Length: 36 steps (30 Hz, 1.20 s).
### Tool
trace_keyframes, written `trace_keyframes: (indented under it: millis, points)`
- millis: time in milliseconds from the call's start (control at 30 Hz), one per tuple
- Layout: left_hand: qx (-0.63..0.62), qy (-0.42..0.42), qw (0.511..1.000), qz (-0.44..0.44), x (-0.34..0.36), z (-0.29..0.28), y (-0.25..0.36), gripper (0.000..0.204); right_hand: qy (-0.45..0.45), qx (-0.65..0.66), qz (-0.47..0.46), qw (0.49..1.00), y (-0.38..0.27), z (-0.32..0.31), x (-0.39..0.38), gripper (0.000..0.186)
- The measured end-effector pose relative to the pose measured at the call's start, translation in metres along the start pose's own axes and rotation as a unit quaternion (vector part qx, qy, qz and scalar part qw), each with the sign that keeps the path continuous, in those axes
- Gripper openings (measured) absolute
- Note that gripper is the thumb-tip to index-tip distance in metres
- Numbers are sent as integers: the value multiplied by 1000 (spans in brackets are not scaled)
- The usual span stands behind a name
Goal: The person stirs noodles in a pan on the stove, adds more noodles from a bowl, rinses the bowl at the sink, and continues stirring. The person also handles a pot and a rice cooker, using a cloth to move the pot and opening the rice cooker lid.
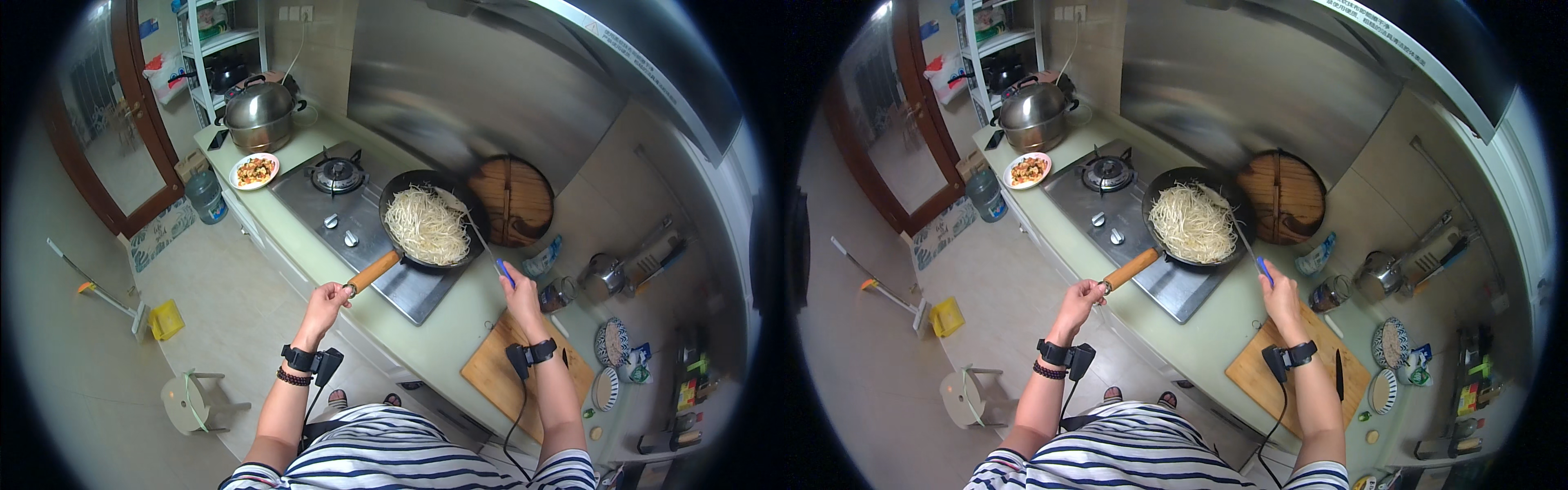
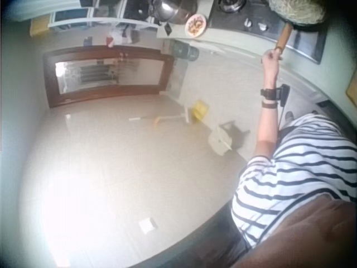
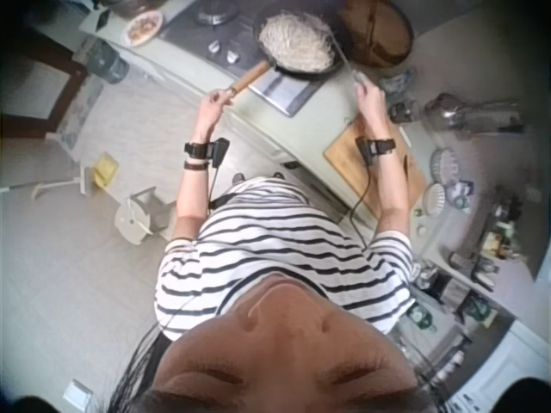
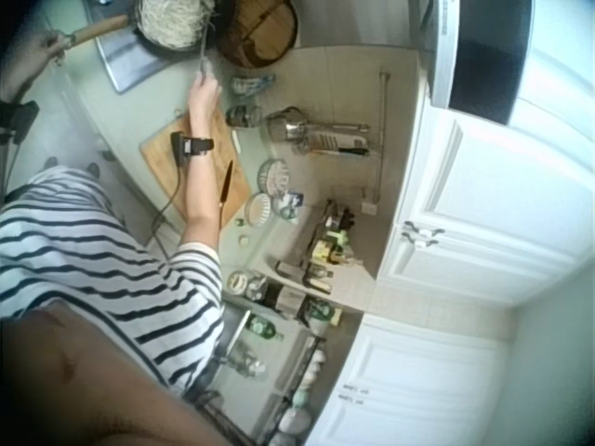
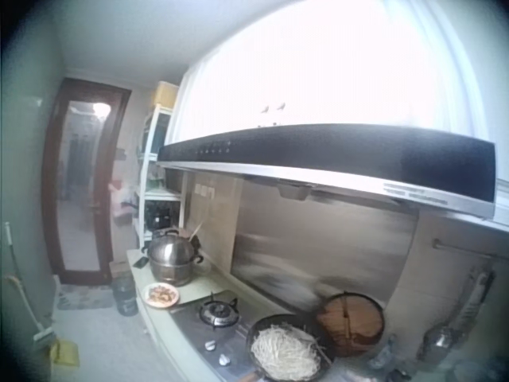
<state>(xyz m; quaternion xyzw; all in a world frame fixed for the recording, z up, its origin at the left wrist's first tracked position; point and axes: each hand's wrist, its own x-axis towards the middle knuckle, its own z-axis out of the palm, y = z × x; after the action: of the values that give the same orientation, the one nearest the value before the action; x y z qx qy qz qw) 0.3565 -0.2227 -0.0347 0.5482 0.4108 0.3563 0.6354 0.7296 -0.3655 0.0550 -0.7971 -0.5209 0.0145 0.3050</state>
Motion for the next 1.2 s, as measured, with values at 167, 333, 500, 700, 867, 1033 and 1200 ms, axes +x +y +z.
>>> trace_keyframes:
  millis: [167, 333, 500, 700, 867, 1033, 1200]
  points:
    - [-3, -2, 1000, 1, 0, 0, 0, 19, -77, -39, 16, 996, -10, 20, 2, 34]
    - [-19, -4, 1000, -1, -1, 1, 3, 20, -122, -68, -9, 990, -25, 0, -20, 34]
    - [8, 1, 1000, -3, -1, 1, 3, 20, -101, -186, -74, 975, -45, -1, -10, 28]
    - [6, -2, 1000, -1, 0, -1, 1, 20, -101, -267, -106, 953, -56, 3, 5, 25]
    - [-14, 0, 1000, 7, 0, 0, -1, 19, -121, -287, -145, 939, -63, 9, 17, 31]
    - [1, -4, 1000, 3, 1, -1, 0, 20, -133, -180, -82, 971, -74, -27, 44, 30]
    - [-8, 0, 1000, 8, 2, 0, -3, 19, -146, -216, -116, 958, -106, -127, 34, 31]
